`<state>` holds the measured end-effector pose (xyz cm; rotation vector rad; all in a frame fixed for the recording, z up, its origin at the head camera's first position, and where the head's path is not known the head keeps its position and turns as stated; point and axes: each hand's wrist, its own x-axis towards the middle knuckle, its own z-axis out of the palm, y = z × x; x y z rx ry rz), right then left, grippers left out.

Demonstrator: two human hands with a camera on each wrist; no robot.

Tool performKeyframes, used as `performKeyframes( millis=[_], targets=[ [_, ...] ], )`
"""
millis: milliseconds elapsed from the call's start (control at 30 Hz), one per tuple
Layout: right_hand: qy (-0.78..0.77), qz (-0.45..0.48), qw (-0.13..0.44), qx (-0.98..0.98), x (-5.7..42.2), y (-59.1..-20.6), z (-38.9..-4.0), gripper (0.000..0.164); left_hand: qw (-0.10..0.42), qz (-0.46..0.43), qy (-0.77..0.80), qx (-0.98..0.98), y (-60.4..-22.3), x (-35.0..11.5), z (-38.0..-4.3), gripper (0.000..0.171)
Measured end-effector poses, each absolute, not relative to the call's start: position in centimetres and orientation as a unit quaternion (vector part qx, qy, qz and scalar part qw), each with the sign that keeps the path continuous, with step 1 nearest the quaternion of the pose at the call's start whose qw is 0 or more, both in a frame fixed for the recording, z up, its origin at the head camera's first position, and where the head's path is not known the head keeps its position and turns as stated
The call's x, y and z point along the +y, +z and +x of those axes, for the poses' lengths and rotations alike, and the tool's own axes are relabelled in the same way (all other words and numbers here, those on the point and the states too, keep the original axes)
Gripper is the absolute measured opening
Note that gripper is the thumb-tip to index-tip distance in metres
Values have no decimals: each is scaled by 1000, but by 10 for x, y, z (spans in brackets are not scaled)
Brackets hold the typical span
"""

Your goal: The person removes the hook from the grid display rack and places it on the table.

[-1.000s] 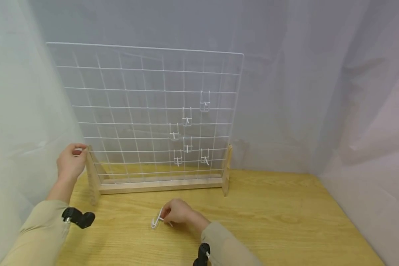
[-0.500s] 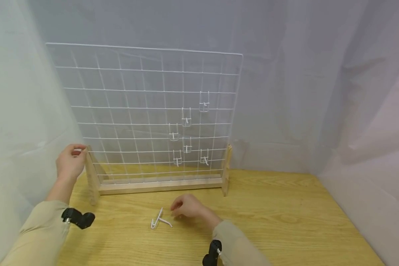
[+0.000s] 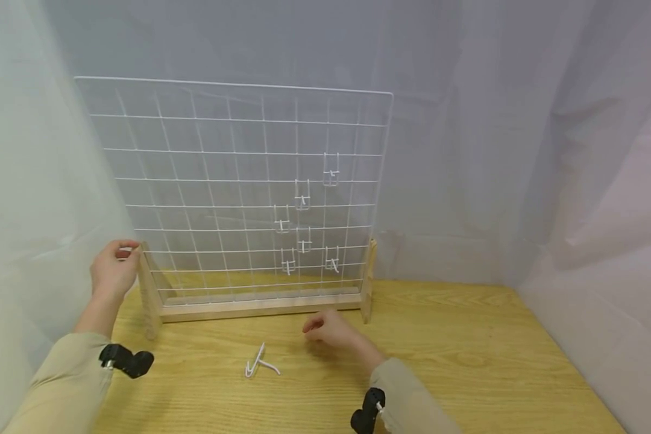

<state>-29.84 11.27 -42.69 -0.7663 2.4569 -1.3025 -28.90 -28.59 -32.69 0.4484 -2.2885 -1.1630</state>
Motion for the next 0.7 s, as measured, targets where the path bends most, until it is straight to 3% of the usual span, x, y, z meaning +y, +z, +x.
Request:
performKeyframes(
  millis=[700],
  targets=[
    [-496,-166,62,850,146,-404,-323,21,279,143,-416,-854,-331,-288,-291,31]
  ],
)
